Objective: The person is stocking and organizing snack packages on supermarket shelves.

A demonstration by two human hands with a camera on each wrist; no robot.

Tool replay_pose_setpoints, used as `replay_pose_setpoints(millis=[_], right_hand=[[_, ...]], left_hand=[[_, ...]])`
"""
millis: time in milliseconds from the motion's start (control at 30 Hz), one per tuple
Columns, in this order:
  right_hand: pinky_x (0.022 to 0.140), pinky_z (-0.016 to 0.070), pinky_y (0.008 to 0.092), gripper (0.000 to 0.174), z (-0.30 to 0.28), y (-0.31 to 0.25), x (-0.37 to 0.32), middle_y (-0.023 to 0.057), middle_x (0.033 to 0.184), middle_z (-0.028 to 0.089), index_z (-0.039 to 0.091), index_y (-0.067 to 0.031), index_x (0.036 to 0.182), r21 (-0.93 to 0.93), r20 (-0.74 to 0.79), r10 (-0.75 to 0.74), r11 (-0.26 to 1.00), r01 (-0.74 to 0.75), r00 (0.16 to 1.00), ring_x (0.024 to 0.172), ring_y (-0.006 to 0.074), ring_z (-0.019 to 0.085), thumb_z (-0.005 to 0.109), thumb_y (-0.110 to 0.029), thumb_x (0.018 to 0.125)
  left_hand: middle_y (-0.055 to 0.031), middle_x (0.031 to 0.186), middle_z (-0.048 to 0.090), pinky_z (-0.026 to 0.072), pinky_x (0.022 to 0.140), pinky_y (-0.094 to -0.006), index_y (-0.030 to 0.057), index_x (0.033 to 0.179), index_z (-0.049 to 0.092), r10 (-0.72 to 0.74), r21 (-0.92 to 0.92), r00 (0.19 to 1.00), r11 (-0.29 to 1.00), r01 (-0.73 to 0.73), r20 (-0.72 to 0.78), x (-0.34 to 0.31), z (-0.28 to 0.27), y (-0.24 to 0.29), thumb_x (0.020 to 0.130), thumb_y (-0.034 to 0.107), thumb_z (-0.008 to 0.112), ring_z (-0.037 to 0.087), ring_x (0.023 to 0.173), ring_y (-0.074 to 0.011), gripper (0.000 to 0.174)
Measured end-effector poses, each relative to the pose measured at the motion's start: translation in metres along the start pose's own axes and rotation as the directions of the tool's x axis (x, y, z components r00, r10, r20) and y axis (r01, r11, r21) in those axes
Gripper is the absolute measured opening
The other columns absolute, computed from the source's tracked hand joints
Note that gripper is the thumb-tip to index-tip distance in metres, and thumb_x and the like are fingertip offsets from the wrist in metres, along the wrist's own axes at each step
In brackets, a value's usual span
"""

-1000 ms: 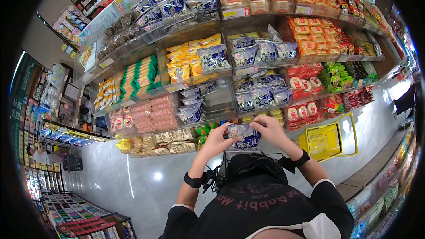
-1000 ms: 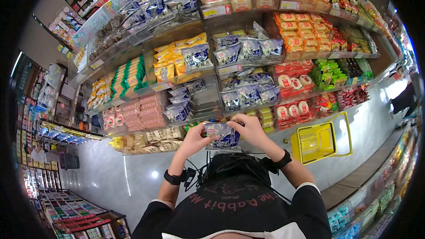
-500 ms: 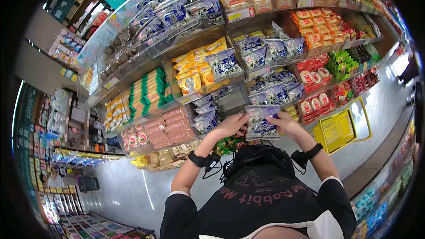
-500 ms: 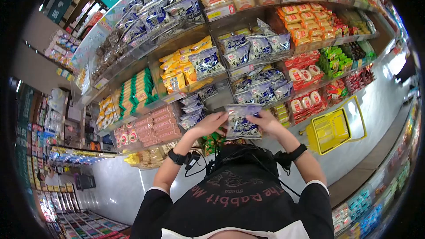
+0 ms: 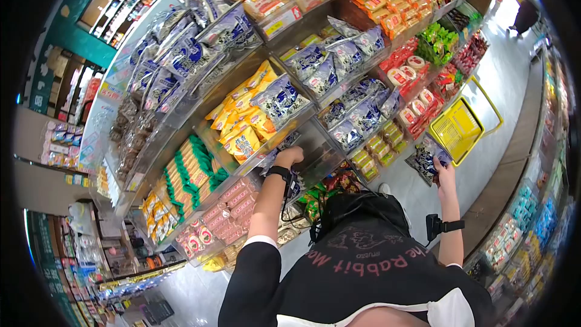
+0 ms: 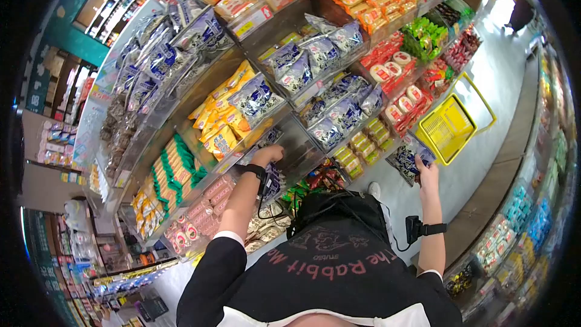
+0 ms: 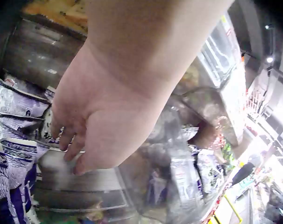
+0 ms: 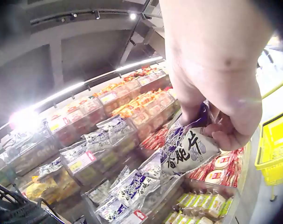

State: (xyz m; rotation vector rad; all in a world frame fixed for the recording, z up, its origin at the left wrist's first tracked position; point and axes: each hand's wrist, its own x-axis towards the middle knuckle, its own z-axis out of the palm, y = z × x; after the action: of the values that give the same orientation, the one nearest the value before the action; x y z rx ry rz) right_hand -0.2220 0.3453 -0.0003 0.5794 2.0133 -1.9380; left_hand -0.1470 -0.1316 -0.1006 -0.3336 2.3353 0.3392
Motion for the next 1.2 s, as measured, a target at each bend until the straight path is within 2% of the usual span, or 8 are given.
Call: replay_pose_setpoints(millis=[100,433,533,733,833,933,1033,1200], right_hand=[[0.039,0.0296,0.0212,0.023,-0.004,0.007,-0.008,-0.0023,0.062,0.052,0.055,-0.0058,0.086,-0.016,-0.025,0.068,0.998,-0.068,0.997,0.044,0.0065,0.041,0.063,-0.026,0.079],[0.046,0.0343,0.0209,0.018,0.082,-0.015,-0.024,-0.0007,0.07,0.058,0.058,-0.0061,0.083,-0.219,0.301,-0.014,0.972,0.083,0.954,0.055,0.0059,0.047,0.062,-0.023,0.079],[0.051,0.0394,0.0241,0.025,0.12,-0.026,-0.028,0.0004,0.073,0.059,0.059,-0.0029,0.086,-0.348,0.503,0.059,0.927,0.14,0.862,0.062,0.0089,0.051,0.064,-0.025,0.077],[0.066,0.0428,0.0252,0.035,0.203,-0.017,-0.028,0.0036,0.083,0.061,0.057,-0.0014,0.102,-0.334,0.832,-0.071,0.727,0.6,0.55,0.071,0.0092,0.053,0.065,-0.025,0.076],[0.072,0.0433,0.0273,0.036,0.246,-0.006,-0.021,0.0068,0.087,0.062,0.056,-0.0006,0.102,-0.414,0.826,-0.093,0.567,0.712,0.555,0.075,0.0108,0.054,0.065,-0.024,0.076],[0.066,0.0462,0.0276,0.039,0.288,0.009,-0.005,0.0077,0.089,0.06,0.054,-0.0008,0.107,-0.395,0.875,0.028,0.617,0.681,0.483,0.076,0.0118,0.055,0.065,-0.023,0.076],[0.058,0.0487,0.0267,0.044,0.322,0.039,0.008,0.008,0.089,0.059,0.051,-0.0016,0.113,-0.515,0.76,0.201,0.765,0.385,0.618,0.075,0.0126,0.055,0.065,-0.022,0.077],[0.043,0.0439,0.0271,0.04,0.364,0.063,0.02,0.0049,0.074,0.055,0.049,-0.0078,0.117,-0.698,0.652,0.363,0.631,0.34,0.666,0.056,0.0112,0.05,0.062,-0.017,0.079]], left_hand=[[-0.0235,0.105,0.055,0.0446,0.078,-0.0437,-0.0052,0.093,0.06,-0.065,-0.014,0.997,0.998,0.066,0.045,0.008,0.003,-0.013,0.072,0.008,0.046,0.054,0.097,-0.0377,0.028],[-0.0213,0.113,0.05,0.0372,0.089,-0.0418,0.0011,0.107,0.052,-0.057,-0.095,0.927,0.995,0.024,-0.371,0.023,0.021,-0.051,0.074,0.012,0.049,0.047,0.107,-0.035,0.035],[-0.0194,0.12,0.045,0.0328,0.094,-0.0412,0.0018,0.112,0.048,0.045,0.063,0.917,0.998,-0.022,-0.396,0.024,0.025,-0.058,0.08,0.018,0.044,0.042,0.113,-0.0321,0.036],[-0.0197,0.118,0.046,0.0337,0.093,-0.041,0.002,0.111,0.048,0.038,0.075,0.871,0.997,-0.001,-0.49,0.01,0.035,-0.07,0.08,0.018,0.044,0.044,0.111,-0.0324,0.035],[-0.0198,0.116,0.047,0.0341,0.092,-0.0409,0.0021,0.111,0.048,0.035,0.055,0.844,0.998,-0.007,-0.535,0.002,0.042,-0.075,0.081,0.018,0.044,0.044,0.109,-0.0325,0.034],[-0.02,0.115,0.047,0.0345,0.091,-0.0408,0.0022,0.11,0.048,0.032,0.031,0.806,0.999,-0.017,-0.591,-0.01,0.048,-0.08,0.081,0.018,0.044,0.045,0.108,-0.0326,0.034],[-0.0201,0.114,0.048,0.0349,0.091,-0.0407,0.0023,0.11,0.048,0.032,0.014,0.774,0.999,-0.03,-0.633,-0.024,0.053,-0.086,0.081,0.017,0.044,0.045,0.107,-0.0327,0.033],[-0.0204,0.111,0.048,0.0356,0.089,-0.0406,0.0025,0.109,0.049,0.042,0.0,0.738,0.998,-0.057,-0.674,-0.044,0.061,-0.094,0.081,0.017,0.044,0.046,0.105,-0.0329,0.032]])
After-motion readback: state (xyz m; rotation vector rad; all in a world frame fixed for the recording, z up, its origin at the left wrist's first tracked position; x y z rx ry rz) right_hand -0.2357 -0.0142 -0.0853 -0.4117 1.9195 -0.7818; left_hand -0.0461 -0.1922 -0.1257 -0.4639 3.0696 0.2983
